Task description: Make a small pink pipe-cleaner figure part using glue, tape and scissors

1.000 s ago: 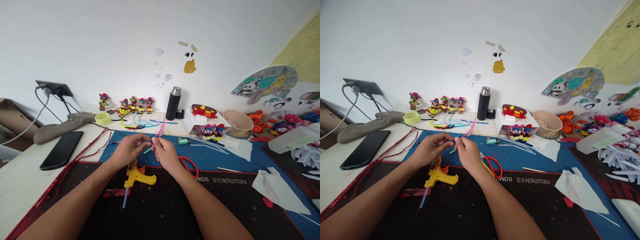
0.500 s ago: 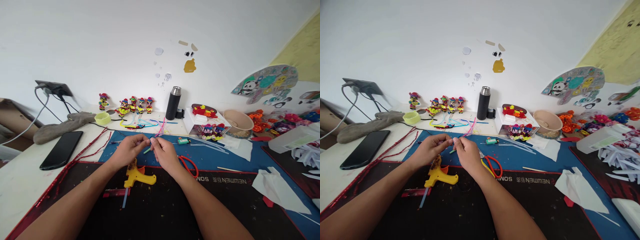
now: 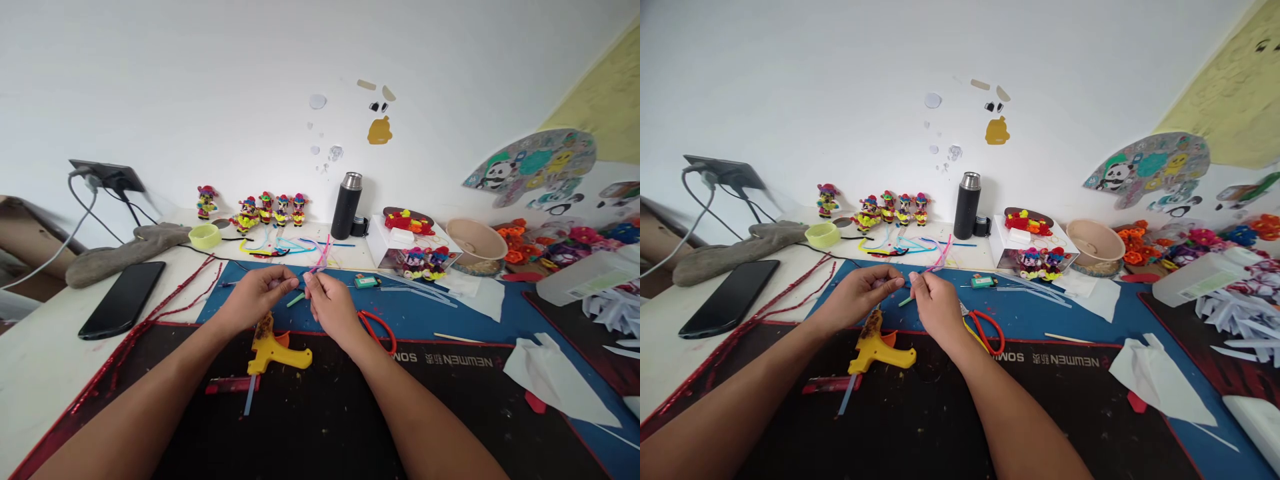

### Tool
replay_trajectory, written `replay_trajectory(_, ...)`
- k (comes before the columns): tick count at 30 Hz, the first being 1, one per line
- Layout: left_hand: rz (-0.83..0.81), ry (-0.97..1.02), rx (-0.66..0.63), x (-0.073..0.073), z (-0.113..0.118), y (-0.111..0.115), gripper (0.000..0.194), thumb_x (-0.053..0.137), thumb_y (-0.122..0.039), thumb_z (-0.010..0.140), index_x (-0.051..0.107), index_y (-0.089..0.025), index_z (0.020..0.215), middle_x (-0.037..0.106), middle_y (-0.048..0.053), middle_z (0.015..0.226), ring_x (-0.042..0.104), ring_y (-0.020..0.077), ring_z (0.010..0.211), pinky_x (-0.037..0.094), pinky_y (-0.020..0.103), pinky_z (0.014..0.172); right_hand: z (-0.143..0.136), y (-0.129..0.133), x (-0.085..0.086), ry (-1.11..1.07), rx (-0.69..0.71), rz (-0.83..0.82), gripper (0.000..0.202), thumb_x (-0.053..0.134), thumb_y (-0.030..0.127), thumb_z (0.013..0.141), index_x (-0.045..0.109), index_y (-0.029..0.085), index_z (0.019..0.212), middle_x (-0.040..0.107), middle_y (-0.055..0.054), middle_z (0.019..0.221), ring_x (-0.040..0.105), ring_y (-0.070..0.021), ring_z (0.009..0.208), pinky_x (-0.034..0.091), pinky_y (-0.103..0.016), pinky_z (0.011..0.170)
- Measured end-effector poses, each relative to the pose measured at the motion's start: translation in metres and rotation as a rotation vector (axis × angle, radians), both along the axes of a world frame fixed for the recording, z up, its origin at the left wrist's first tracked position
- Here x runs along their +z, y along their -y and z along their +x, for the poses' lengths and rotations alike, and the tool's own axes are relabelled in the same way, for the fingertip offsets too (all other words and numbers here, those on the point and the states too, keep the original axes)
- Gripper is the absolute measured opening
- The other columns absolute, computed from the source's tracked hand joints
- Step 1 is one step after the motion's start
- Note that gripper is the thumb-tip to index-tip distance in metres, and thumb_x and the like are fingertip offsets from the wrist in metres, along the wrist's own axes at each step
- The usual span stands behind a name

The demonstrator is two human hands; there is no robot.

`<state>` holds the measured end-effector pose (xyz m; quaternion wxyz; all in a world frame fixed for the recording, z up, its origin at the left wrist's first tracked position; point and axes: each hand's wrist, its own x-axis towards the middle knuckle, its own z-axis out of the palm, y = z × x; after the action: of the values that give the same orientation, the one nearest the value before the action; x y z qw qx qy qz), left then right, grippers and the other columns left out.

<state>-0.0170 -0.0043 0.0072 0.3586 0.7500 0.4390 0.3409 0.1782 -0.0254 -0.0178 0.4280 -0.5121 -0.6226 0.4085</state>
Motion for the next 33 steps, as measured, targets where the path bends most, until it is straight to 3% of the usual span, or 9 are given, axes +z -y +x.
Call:
replay_trajectory(6,0.022,-0.004,0.012,0.0024,0.0033,0.0023,0.046,0.060,-0.061,0.100,0.069,-0.020,0.082,0.060,-0.002,0.070,0.051,0.0168,0.068,0.041,0.027,0.064,0.0012,-0.0008,0.0012,0.057,-0.013,0.031,0.055,0.045,0.066,0.109,0.057,0.024,0.075,0.051,0.004,0.050,0.049,-0.0150,0.045,0.038,-0.028,0.052)
replay_trajectory(12,-0.009,0.051,-0.019,0.0023,0.0033,0.0013,0.040,0.065,-0.058,0.097,0.072,-0.020,0.088,0.070,0.001,0.079,0.058,0.0178,0.074,0.045,0.027,0.069,-0.0001,-0.0014,0.0001,-0.032,-0.005,-0.010,0.057,0.047,0.072,0.106,0.056,0.024,0.075,0.049,0.005,0.049,0.048,-0.0146,0.042,0.037,-0.027,0.048)
replay_trajectory(25,-0.021,0.015,0.033,0.0027,0.0028,0.0005,0.046,0.060,-0.062,0.098,0.069,-0.019,0.083,0.063,0.001,0.074,0.052,0.0173,0.070,0.042,0.027,0.062,-0.0017,0.0014,0.0028,-0.079,0.062,-0.021,0.052,0.053,0.071,0.104,0.061,0.023,0.085,0.056,0.004,0.059,0.051,-0.0129,0.046,0.039,-0.026,0.048)
replay_trajectory(29,-0.060,0.037,-0.007,0.0042,0.0038,0.0020,0.046,0.060,-0.062,0.098,0.067,-0.020,0.082,0.054,-0.002,0.067,0.047,0.0152,0.064,0.038,0.025,0.056,-0.0011,0.0009,0.0007,-0.055,0.034,-0.007,0.052,0.052,0.068,0.105,0.059,0.024,0.079,0.051,0.005,0.055,0.051,-0.0140,0.045,0.039,-0.026,0.049)
replay_trajectory(33,-0.040,0.028,-0.016,0.0024,0.0035,0.0015,0.046,0.059,-0.062,0.099,0.067,-0.020,0.082,0.055,-0.002,0.069,0.046,0.0151,0.065,0.037,0.025,0.057,-0.0005,0.0008,-0.0009,-0.021,0.026,-0.002,0.051,0.049,0.065,0.107,0.056,0.025,0.077,0.048,0.005,0.052,0.049,-0.0150,0.045,0.037,-0.027,0.050)
